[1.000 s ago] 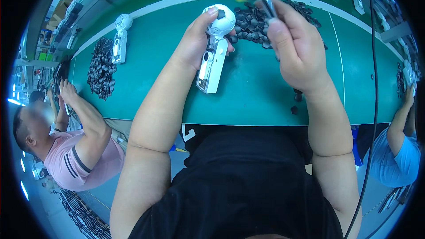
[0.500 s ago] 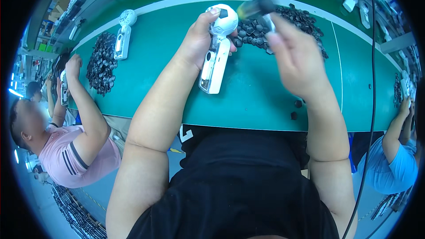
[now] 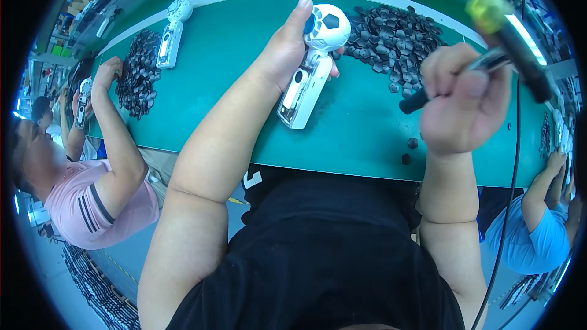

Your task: Assembling plastic components on a production line using a small hammer.

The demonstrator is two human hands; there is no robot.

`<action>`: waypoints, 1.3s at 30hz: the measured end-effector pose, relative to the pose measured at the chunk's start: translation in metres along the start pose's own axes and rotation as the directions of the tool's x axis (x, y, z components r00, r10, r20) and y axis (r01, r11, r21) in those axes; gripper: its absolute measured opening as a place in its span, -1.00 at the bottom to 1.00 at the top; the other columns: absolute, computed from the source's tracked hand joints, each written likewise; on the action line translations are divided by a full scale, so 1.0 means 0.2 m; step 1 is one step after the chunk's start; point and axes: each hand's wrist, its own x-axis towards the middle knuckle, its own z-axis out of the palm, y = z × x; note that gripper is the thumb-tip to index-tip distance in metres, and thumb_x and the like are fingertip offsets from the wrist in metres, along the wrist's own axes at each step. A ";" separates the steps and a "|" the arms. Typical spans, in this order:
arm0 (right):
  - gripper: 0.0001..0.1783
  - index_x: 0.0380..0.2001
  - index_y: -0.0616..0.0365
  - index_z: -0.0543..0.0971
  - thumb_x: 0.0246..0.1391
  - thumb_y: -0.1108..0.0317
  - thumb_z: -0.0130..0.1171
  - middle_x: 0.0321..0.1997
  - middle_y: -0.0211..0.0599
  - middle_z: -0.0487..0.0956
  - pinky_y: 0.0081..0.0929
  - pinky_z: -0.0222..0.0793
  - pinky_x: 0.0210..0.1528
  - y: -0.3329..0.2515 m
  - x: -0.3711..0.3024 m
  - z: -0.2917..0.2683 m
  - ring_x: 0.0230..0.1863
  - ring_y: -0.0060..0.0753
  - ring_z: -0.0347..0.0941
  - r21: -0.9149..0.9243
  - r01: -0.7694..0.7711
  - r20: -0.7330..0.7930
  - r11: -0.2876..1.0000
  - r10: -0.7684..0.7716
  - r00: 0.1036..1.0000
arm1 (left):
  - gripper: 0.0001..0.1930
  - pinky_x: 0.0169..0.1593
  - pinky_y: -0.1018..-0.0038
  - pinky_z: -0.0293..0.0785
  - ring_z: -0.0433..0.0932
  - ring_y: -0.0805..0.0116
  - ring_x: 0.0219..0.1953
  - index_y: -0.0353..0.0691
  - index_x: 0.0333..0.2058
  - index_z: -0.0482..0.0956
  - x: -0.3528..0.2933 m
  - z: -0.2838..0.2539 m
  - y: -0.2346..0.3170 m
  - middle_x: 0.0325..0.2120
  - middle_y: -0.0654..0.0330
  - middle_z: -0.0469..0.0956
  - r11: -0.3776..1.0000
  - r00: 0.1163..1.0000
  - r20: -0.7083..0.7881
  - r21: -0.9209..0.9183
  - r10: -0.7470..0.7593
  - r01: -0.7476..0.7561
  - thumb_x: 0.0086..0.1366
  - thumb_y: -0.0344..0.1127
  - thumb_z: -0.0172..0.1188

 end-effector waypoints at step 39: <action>-0.83 -0.41 0.14 0.58 -0.05 0.41 0.39 -0.34 -0.21 0.51 -0.20 0.44 -0.11 -0.17 -0.31 -0.34 -0.18 -0.07 0.50 -0.879 0.025 0.379 0.477 0.665 0.644 | -0.30 -0.16 0.48 0.66 0.69 0.38 -0.20 -0.36 0.12 0.44 0.14 -0.07 -0.11 -0.19 0.09 0.66 0.867 0.916 -0.001 0.322 0.402 -0.380 0.22 0.03 0.48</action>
